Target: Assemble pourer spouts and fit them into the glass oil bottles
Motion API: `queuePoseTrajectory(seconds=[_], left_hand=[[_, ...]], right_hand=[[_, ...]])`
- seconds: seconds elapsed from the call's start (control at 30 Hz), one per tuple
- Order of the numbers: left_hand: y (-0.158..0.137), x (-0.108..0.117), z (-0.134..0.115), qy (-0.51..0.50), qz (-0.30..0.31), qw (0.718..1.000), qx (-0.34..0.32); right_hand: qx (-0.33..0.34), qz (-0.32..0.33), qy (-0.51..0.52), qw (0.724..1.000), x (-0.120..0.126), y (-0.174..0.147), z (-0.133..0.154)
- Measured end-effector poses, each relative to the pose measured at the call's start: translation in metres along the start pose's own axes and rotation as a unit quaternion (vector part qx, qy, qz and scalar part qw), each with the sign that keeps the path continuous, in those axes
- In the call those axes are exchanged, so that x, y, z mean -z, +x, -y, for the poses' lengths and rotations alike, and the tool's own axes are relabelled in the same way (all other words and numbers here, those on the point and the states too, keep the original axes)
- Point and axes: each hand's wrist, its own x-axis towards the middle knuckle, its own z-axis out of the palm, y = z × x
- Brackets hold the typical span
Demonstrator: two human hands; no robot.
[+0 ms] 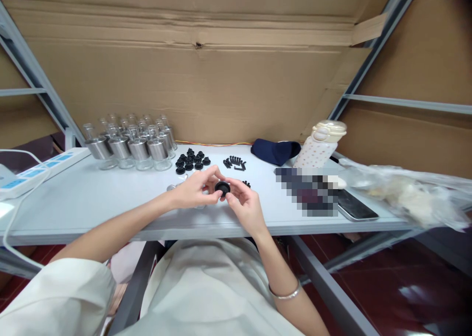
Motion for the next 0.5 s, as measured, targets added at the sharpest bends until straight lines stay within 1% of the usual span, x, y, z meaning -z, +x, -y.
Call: queuePoseTrajectory(seconds=[0.2,0.5], left_hand=[[-0.0012,-0.0024,0.0002,0.035,-0.005,0.999,0.002],[-0.0016,-0.002,-0.0031,0.082,-0.017,0.996,-0.025]], right_hand=[[-0.001,-0.005,-0.031,0.999,-0.0005,-0.0011,0.0009],[0.014,0.003,-0.055,0.998,-0.0002,-0.0018,0.0054]])
